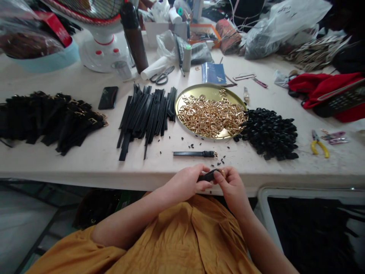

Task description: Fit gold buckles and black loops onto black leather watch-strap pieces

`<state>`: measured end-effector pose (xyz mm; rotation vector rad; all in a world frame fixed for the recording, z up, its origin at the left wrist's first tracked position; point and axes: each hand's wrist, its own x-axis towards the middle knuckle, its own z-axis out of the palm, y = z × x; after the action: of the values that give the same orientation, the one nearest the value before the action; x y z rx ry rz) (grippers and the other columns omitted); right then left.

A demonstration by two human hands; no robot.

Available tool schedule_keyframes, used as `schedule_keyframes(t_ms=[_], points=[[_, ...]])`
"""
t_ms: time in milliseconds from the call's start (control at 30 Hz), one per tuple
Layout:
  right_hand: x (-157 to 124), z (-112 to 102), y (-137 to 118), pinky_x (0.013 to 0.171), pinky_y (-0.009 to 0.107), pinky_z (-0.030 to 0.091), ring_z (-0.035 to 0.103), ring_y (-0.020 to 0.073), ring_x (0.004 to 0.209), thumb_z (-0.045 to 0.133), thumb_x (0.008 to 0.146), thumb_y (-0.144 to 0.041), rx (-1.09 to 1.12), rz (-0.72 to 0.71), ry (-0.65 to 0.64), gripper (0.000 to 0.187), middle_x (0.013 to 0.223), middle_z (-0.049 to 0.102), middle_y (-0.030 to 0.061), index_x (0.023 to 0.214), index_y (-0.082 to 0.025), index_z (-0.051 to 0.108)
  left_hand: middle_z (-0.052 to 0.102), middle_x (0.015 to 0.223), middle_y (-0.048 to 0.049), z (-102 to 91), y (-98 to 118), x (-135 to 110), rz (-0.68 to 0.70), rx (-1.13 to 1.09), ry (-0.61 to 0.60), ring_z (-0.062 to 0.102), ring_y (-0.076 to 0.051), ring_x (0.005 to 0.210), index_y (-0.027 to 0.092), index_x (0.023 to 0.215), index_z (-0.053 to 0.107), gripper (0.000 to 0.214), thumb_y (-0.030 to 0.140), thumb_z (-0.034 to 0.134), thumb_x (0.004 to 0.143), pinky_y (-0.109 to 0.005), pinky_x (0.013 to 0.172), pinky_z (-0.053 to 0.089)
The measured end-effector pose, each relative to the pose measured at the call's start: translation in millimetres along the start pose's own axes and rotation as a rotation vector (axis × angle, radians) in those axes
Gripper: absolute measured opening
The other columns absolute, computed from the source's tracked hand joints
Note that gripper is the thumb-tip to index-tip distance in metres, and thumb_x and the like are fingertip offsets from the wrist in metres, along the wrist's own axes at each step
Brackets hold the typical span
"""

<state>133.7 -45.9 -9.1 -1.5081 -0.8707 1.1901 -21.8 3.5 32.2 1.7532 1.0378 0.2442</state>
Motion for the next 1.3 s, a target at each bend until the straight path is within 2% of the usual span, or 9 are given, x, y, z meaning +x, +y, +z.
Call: schedule_keyframes(t_ms=[67, 167, 433, 567, 700, 800, 933, 1100, 1300], points=[[-3.2, 2.2, -1.1, 0.057, 0.026, 0.041, 0.051, 0.0125, 0.059, 0.065, 0.069, -0.041, -0.067, -0.053, 0.059, 0.028, 0.066, 0.050, -0.0043, 0.079, -0.022, 0.046, 0.062, 0.110, -0.0109, 3.8, 0.3, -1.5, -0.010, -0.006, 0.027, 0.057, -0.024, 0.102, 0.016, 0.116, 0.051, 0.046, 0.033, 0.058, 0.074, -0.033, 0.084, 0.043], [-5.9, 1.6, -3.0, 0.059, 0.028, 0.042, 0.052, 0.0136, 0.061, 0.061, 0.073, -0.042, -0.134, -0.053, -0.022, 0.033, 0.070, 0.054, -0.0024, 0.097, -0.022, 0.052, 0.060, 0.115, -0.0125, 8.5, -5.4, -1.8, -0.013, -0.056, 0.026, 0.055, -0.024, 0.105, 0.015, 0.122, 0.047, 0.053, 0.032, 0.059, 0.073, -0.034, 0.087, 0.042], [-6.4, 2.6, 3.5, 0.059, 0.029, 0.040, 0.051, 0.0158, 0.064, 0.056, 0.075, -0.040, -0.415, -0.196, 0.113, 0.024, 0.069, 0.054, 0.0002, 0.087, -0.019, 0.056, 0.068, 0.080, -0.0035, 5.4, -18.7, 0.7, -0.047, -0.206, -0.093, 0.060, -0.014, 0.072, 0.013, 0.094, 0.060, 0.025, 0.026, 0.046, 0.078, -0.024, 0.066, 0.043], [-6.9, 5.5, 1.3, 0.056, 0.027, 0.041, 0.050, 0.0137, 0.057, 0.060, 0.071, -0.042, -0.233, -0.052, -0.047, 0.025, 0.061, 0.053, -0.0026, 0.082, -0.020, 0.055, 0.067, 0.079, -0.0022, 6.3, -13.7, 5.1, 0.000, -0.109, -0.095, 0.058, -0.014, 0.071, 0.014, 0.086, 0.063, 0.022, 0.025, 0.046, 0.078, -0.022, 0.064, 0.040], [8.3, 3.2, -0.9, 0.055, 0.027, 0.042, 0.051, 0.0129, 0.055, 0.059, 0.073, -0.047, -0.055, 0.078, -0.157, 0.032, 0.058, 0.053, -0.0032, 0.087, -0.019, 0.057, 0.066, 0.078, -0.0020, -1.3, -8.7, 15.3, 0.042, -0.043, -0.058, 0.058, -0.014, 0.068, 0.016, 0.108, 0.055, 0.033, 0.027, 0.046, 0.079, -0.022, 0.061, 0.041], [35.5, 2.7, -1.9, 0.062, 0.031, 0.044, 0.055, 0.0168, 0.065, 0.049, 0.079, -0.050, -0.216, -0.046, -0.108, 0.037, 0.070, 0.060, 0.0027, 0.092, -0.018, 0.060, 0.066, 0.085, -0.0042, -12.9, -8.6, 31.4, 0.012, 0.121, 0.075, 0.060, -0.018, 0.075, 0.018, 0.119, 0.046, 0.043, 0.033, 0.049, 0.079, -0.025, 0.064, 0.043], [78.9, 8.2, 1.0, 0.071, 0.038, 0.043, 0.056, 0.0238, 0.076, 0.044, 0.082, -0.048, -0.684, -0.415, 0.067, 0.037, 0.081, 0.063, 0.0082, 0.095, -0.017, 0.059, 0.065, 0.092, -0.0061, -25.5, -19.6, 57.3, 0.020, 0.366, 0.257, 0.059, -0.020, 0.084, 0.018, 0.101, 0.057, 0.029, 0.036, 0.051, 0.080, -0.029, 0.071, 0.044], [107.0, 13.8, 18.1, 0.074, 0.038, 0.042, 0.056, 0.0253, 0.081, 0.036, 0.086, -0.045, -0.932, -0.715, 0.047, 0.039, 0.089, 0.063, 0.0113, 0.085, -0.016, 0.062, 0.063, 0.086, -0.0075, -59.8, -43.5, 73.2, 0.123, 0.630, 0.394, 0.058, -0.020, 0.083, 0.016, 0.085, 0.063, 0.028, 0.040, 0.049, 0.082, -0.030, 0.076, 0.043], [108.6, 11.1, 25.6, 0.076, 0.036, 0.043, 0.057, 0.0238, 0.084, 0.039, 0.085, -0.049, -0.902, -0.658, 0.027, 0.038, 0.093, 0.064, 0.0080, 0.091, -0.019, 0.062, 0.058, 0.098, -0.0114, -134.6, -64.2, 85.1, -0.321, 0.785, 0.618, 0.057, -0.024, 0.092, 0.014, 0.098, 0.056, 0.027, 0.033, 0.049, 0.081, -0.035, 0.078, 0.044]])
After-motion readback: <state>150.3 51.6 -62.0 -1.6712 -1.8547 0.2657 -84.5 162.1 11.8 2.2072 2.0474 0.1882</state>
